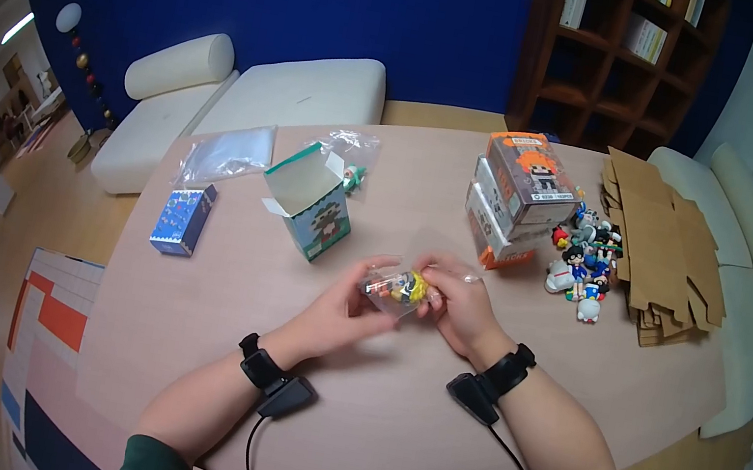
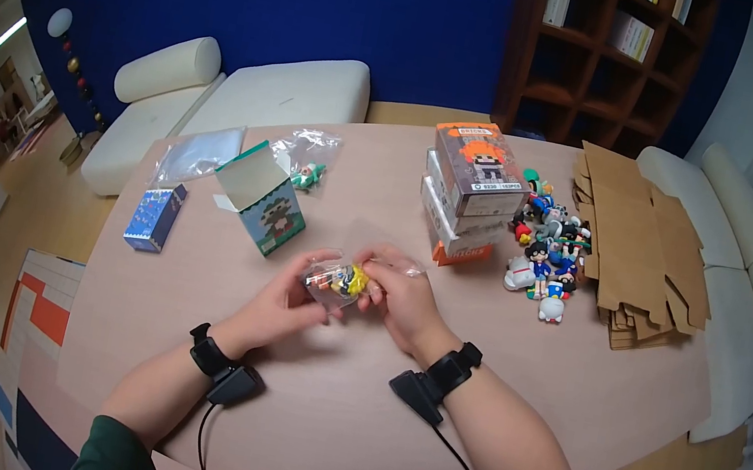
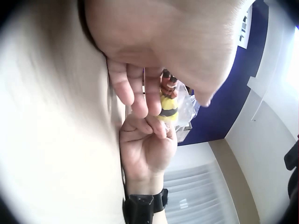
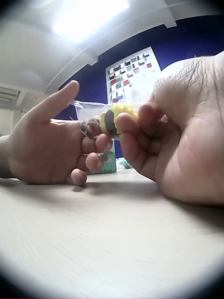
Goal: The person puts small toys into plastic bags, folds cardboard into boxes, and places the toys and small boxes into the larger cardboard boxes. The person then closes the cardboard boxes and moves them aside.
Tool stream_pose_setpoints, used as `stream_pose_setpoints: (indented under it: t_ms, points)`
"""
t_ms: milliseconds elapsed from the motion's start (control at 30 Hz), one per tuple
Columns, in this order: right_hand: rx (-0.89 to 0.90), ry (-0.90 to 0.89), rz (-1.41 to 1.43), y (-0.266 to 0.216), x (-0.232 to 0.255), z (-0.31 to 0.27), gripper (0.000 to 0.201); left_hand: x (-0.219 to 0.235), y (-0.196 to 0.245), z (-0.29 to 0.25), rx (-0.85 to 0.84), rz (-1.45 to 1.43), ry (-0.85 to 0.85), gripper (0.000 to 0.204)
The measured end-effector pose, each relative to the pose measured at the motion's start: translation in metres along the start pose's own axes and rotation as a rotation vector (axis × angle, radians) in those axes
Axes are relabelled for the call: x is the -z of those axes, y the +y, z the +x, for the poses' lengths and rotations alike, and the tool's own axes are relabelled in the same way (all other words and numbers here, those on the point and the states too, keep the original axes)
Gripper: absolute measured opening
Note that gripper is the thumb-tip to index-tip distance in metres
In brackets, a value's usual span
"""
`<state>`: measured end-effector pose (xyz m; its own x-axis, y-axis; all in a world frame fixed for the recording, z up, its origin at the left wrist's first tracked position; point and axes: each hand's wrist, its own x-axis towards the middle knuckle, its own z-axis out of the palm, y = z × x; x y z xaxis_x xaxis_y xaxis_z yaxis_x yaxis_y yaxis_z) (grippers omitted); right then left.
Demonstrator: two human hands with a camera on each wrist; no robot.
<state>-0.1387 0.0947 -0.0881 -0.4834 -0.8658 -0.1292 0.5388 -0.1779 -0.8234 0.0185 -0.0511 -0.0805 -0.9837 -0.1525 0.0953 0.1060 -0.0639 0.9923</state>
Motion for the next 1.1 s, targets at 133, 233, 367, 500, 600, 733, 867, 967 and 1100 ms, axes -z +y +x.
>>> stream_pose_setpoints:
  t_ms: [133, 233, 367, 500, 600, 733, 867, 967, 1100]
  points:
    - [0.031, 0.050, -0.015, -0.001, -0.006, -0.001, 0.013, -0.001, 0.000, -0.001, 0.068, 0.030, 0.028, 0.052]
    - [0.049, 0.007, -0.120, 0.002, -0.007, 0.000, 0.019, 0.007, -0.013, 0.003, 0.078, 0.051, 0.122, 0.038]
    - [0.088, -0.061, -0.070, 0.009, -0.001, 0.000, 0.024, 0.010, -0.020, 0.004, 0.080, 0.038, 0.204, 0.031]
    - [0.109, -0.147, -0.281, 0.006, -0.008, -0.004, 0.026, 0.011, -0.025, 0.009, -0.046, 0.068, 0.345, 0.033]
    - [0.158, -0.142, -0.449, 0.002, -0.019, -0.008, 0.029, 0.014, -0.024, 0.006, -0.002, 0.014, 0.359, 0.036]
    - [0.158, -0.163, -0.464, -0.001, -0.016, -0.008, 0.032, 0.012, -0.024, 0.005, 0.020, -0.015, 0.316, 0.038]
    - [0.102, -0.128, -0.440, 0.000, -0.011, -0.007, 0.028, 0.008, -0.020, 0.005, 0.031, -0.100, 0.282, 0.030]
    - [0.084, -0.050, -0.214, 0.010, -0.001, 0.000, 0.025, 0.002, -0.011, 0.001, 0.049, -0.062, 0.186, 0.028]
    - [0.054, -0.055, -0.214, 0.010, 0.001, 0.003, 0.025, 0.003, -0.014, 0.001, -0.082, 0.038, 0.193, 0.030]
